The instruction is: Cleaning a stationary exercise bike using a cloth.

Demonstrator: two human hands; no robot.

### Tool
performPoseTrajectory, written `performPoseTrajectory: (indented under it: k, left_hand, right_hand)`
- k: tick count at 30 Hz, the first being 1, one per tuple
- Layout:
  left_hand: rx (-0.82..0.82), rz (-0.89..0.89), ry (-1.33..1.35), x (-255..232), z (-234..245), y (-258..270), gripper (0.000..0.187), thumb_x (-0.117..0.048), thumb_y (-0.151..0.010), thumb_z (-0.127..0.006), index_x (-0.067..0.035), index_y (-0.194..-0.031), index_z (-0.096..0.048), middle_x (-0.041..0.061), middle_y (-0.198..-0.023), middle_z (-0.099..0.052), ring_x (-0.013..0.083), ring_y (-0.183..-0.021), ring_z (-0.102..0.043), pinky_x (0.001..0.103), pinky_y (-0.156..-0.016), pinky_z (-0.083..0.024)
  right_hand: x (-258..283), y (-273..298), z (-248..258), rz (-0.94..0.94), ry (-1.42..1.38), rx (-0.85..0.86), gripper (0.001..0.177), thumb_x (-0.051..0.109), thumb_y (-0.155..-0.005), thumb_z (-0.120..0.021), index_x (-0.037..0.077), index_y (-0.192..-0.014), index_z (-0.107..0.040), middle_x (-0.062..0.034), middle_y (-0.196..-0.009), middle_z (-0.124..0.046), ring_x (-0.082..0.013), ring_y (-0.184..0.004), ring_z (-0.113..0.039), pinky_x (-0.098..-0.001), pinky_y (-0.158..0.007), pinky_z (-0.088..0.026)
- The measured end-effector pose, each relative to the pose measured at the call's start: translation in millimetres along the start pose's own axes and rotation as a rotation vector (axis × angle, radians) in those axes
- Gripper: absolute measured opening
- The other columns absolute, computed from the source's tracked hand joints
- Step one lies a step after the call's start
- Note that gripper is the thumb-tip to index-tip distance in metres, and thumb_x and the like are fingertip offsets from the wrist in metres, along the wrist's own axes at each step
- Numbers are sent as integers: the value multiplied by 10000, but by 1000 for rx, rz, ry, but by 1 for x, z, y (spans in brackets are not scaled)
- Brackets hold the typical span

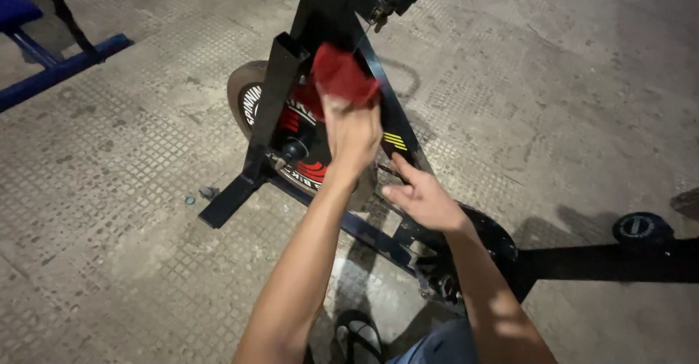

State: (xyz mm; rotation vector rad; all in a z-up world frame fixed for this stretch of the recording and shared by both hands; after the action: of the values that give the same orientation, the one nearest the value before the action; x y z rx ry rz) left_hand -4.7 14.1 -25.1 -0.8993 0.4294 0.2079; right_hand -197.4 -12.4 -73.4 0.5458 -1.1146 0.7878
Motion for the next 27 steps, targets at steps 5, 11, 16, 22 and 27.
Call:
performPoseTrajectory:
  k: [5, 11, 16, 22, 27]
  left_hand:
    - [-225, -48, 27, -13, 9, 9, 350, -195, -972, -574, -36, -1270, -665, 310, -1393, -574, 528, -1383, -402, 643, -1261, -118]
    - [284, -42, -18, -11, -33, 43, 330, -200, -1047, -530, -66, -1327, -643, 253, -1301, -581, 462, -1366, -429, 699, -1296, -91]
    - [-147, -70, 332, -16, -15, 13, 506, -207, -967, -624, -1, -1415, -509, 309, -1543, -374, 504, -1486, -280, 695, -1242, -180]
    - [-196, 27, 244, -24, -49, 33, 428, -167, -978, -613, 11, -1356, -521, 398, -1654, -113, 585, -1557, -117, 656, -1271, -197]
    - [-38, -61, 295, -16, -69, 55, 393, -159, -884, -633, 115, -1153, -550, 423, -1625, -94, 632, -1520, -81, 647, -1262, -158]
  right_hand:
    - [3, 3, -2, 55, -36, -29, 771, 87, -956, -661, -68, -1578, -232, -213, -1541, -473, -154, -1134, -672, -284, -948, -547]
    - [25, 7, -1, 53, -156, -7, 749, 48, -968, -619, -15, -1605, -230, -116, -1561, -452, -126, -1124, -634, -281, -929, -534]
    - [22, 8, 5, 71, -119, -25, 729, 25, -981, -613, -26, -1616, -259, -103, -1521, -516, -99, -1097, -628, -264, -925, -538]
    - [0, 13, 18, -25, -114, -65, 717, 26, -949, -630, -1, -1581, -291, -44, -1380, -569, -55, -984, -644, -238, -842, -552]
    - [-14, 7, 26, -40, 15, 76, 428, 84, -1027, -647, -41, -1433, -600, -39, -1010, -698, -60, -856, -605, -232, -759, -524]
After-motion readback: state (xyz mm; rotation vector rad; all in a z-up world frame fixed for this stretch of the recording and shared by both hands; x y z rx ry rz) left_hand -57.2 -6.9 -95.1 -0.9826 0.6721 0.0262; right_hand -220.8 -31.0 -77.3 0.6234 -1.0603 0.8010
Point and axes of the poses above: each hand's wrist, its own y-axis away from the middle knuckle, its own z-axis out of the back of the hand, x = y × z, the point moved 1 cm from there along -y, towards the middle knuckle
